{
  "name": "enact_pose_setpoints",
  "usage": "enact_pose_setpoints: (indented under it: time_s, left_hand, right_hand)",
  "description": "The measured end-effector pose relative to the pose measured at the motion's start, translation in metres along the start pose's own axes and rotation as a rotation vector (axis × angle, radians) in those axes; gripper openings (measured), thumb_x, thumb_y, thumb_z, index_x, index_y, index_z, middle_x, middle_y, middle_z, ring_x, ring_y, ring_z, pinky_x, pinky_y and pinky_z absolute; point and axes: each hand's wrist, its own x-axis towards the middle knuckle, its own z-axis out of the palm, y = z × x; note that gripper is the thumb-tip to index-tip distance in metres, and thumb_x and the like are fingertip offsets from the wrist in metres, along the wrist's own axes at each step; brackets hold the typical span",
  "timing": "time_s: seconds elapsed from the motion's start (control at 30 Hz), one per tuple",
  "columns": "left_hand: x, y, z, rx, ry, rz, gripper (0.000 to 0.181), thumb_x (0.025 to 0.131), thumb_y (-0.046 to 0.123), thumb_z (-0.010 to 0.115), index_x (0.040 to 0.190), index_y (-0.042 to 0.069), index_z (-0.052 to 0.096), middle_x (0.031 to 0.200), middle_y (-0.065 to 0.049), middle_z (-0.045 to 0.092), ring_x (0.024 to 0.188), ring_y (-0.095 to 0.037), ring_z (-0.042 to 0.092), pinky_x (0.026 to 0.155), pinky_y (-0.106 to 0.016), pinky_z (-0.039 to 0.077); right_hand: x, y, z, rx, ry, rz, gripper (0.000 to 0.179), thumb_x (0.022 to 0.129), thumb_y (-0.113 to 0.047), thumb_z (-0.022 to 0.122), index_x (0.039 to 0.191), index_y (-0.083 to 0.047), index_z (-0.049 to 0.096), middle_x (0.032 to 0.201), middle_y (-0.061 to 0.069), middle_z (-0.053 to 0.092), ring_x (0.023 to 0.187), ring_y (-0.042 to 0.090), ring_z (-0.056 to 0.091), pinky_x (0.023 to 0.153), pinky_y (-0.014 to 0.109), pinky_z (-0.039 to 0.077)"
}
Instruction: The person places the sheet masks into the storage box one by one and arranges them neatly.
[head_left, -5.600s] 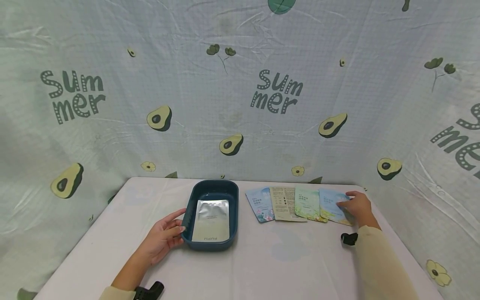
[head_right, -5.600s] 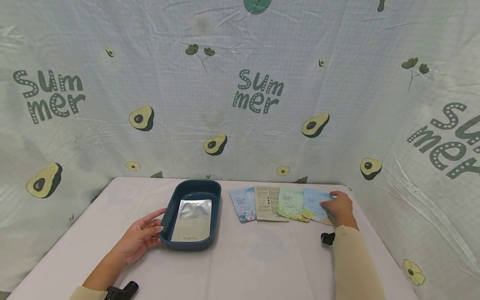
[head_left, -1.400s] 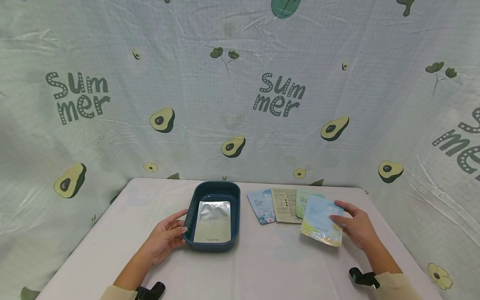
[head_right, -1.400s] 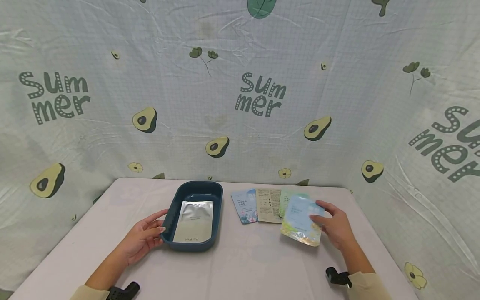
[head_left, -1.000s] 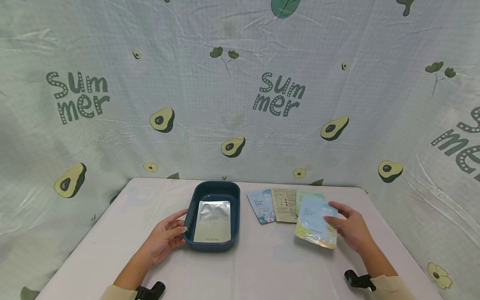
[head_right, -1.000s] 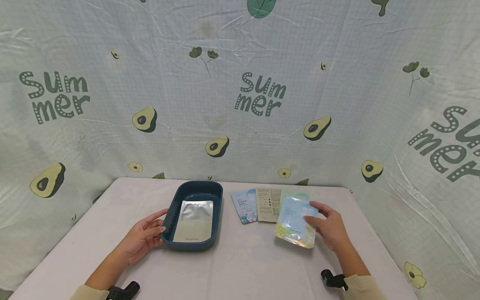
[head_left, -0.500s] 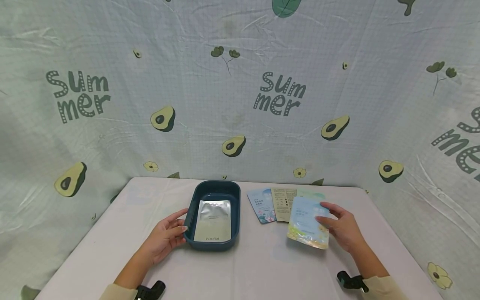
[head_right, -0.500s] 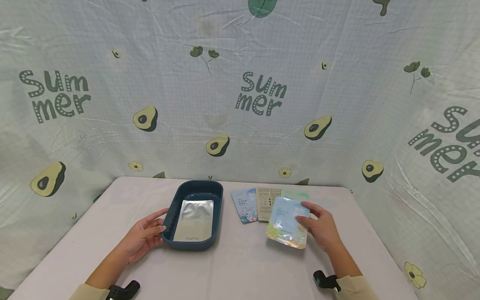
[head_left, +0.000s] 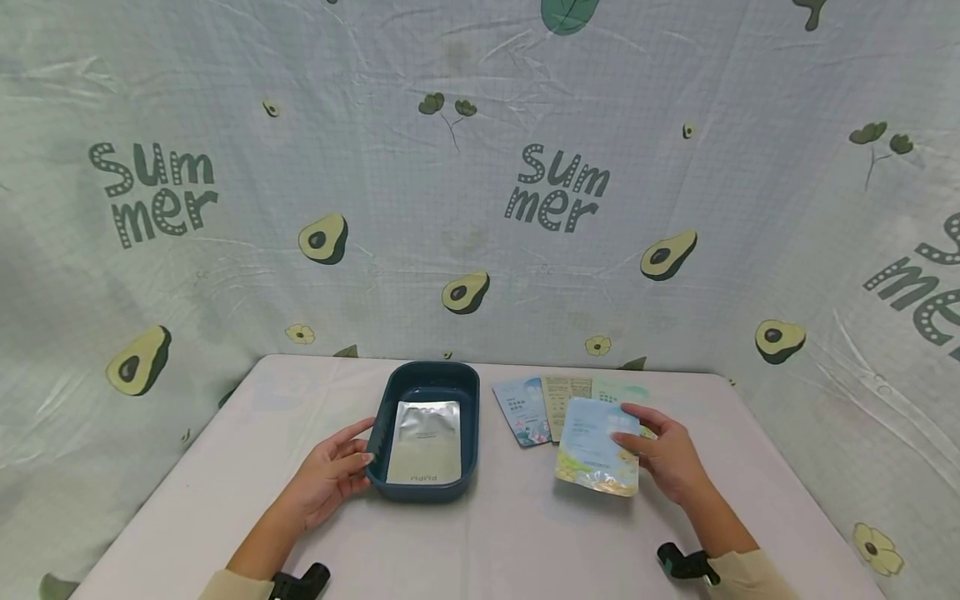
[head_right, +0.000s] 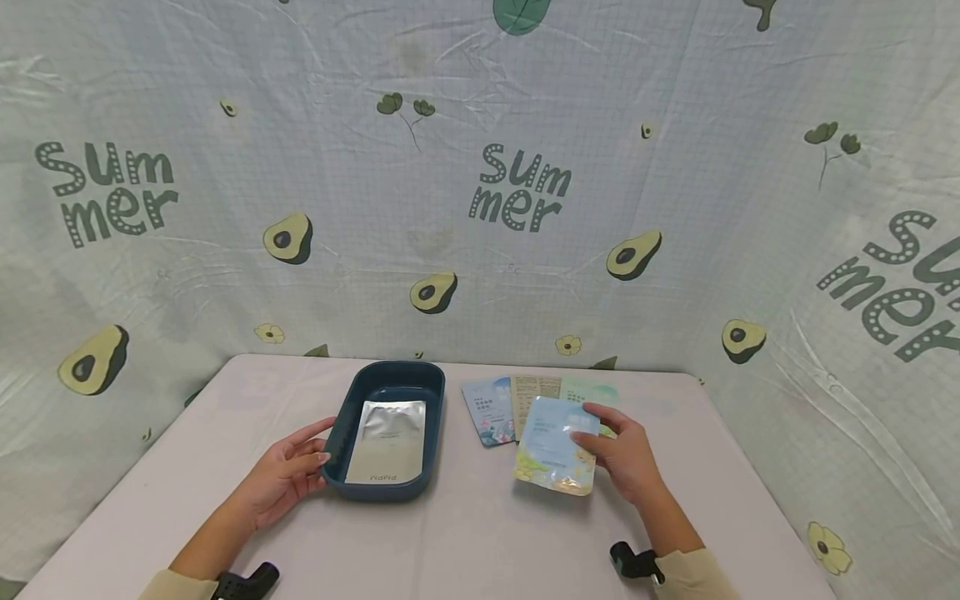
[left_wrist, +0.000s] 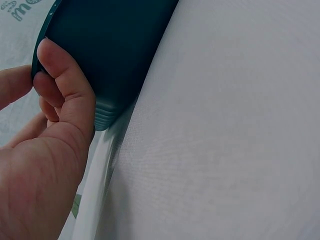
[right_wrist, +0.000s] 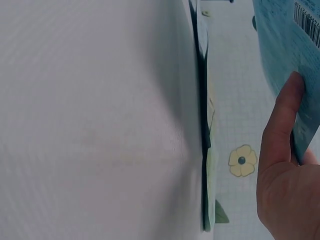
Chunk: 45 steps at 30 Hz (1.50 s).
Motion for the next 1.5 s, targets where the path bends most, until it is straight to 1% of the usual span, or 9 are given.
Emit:
enact_pose_setpoints:
  time_s: [0.27, 0.57, 0.83, 1.07, 1.3, 1.5]
  left_hand:
    - [0.000, -0.001, -0.001, -0.006, 0.006, -0.009, 0.070, 0.101, 0.003, 0.056, 0.163, 0.009, 0.023, 0.109, -0.002, 0.059, 0.084, -0.012, 0.065, 0.075, -0.023, 0.058]
    - [-0.002, -0.001, -0.001, -0.015, 0.001, -0.009, 0.070, 0.101, 0.002, 0.055, 0.163, 0.008, 0.022, 0.110, -0.003, 0.060, 0.085, -0.013, 0.065, 0.075, -0.023, 0.058]
    - [-0.002, -0.001, -0.001, -0.024, 0.000, -0.007, 0.070, 0.101, 0.002, 0.056, 0.163, 0.008, 0.022, 0.109, -0.002, 0.060, 0.085, -0.013, 0.065, 0.076, -0.023, 0.058]
    - [-0.002, -0.001, -0.001, -0.019, 0.000, 0.003, 0.071, 0.101, 0.002, 0.056, 0.163, 0.007, 0.022, 0.108, 0.000, 0.059, 0.084, -0.012, 0.064, 0.075, -0.023, 0.058]
    - [-0.001, 0.000, 0.000, -0.021, -0.002, -0.005, 0.070, 0.101, 0.003, 0.056, 0.163, 0.008, 0.022, 0.108, 0.000, 0.060, 0.083, -0.011, 0.064, 0.075, -0.023, 0.057]
    - [-0.001, 0.001, 0.000, -0.023, -0.006, -0.007, 0.071, 0.101, 0.002, 0.056, 0.163, 0.008, 0.022, 0.108, -0.001, 0.060, 0.082, -0.012, 0.065, 0.075, -0.023, 0.058]
  right_hand:
    - [0.000, -0.001, 0.014, 0.042, -0.025, -0.004, 0.069, 0.091, -0.009, 0.076, 0.153, -0.006, 0.045, 0.157, 0.017, 0.038, 0.112, 0.016, 0.059, 0.084, 0.024, 0.058]
    - [0.000, -0.003, 0.028, 0.088, -0.064, -0.027, 0.071, 0.089, -0.007, 0.077, 0.152, -0.004, 0.046, 0.155, 0.019, 0.040, 0.104, 0.015, 0.065, 0.081, 0.028, 0.061]
    - [0.001, -0.003, 0.042, 0.099, -0.080, -0.036, 0.067, 0.089, -0.004, 0.076, 0.150, -0.006, 0.049, 0.152, 0.019, 0.045, 0.103, 0.017, 0.067, 0.081, 0.030, 0.061]
    - [0.001, -0.003, 0.055, 0.125, -0.103, -0.040, 0.070, 0.087, -0.003, 0.078, 0.151, -0.007, 0.049, 0.153, 0.018, 0.044, 0.106, 0.019, 0.066, 0.082, 0.030, 0.061]
    - [0.003, -0.004, 0.065, 0.160, -0.131, -0.050, 0.070, 0.088, -0.003, 0.078, 0.151, -0.007, 0.048, 0.153, 0.018, 0.044, 0.107, 0.019, 0.067, 0.082, 0.033, 0.062]
    - [0.005, -0.008, 0.069, 0.150, -0.148, -0.058, 0.069, 0.088, -0.006, 0.078, 0.151, -0.009, 0.049, 0.155, 0.015, 0.042, 0.109, 0.020, 0.065, 0.082, 0.032, 0.061]
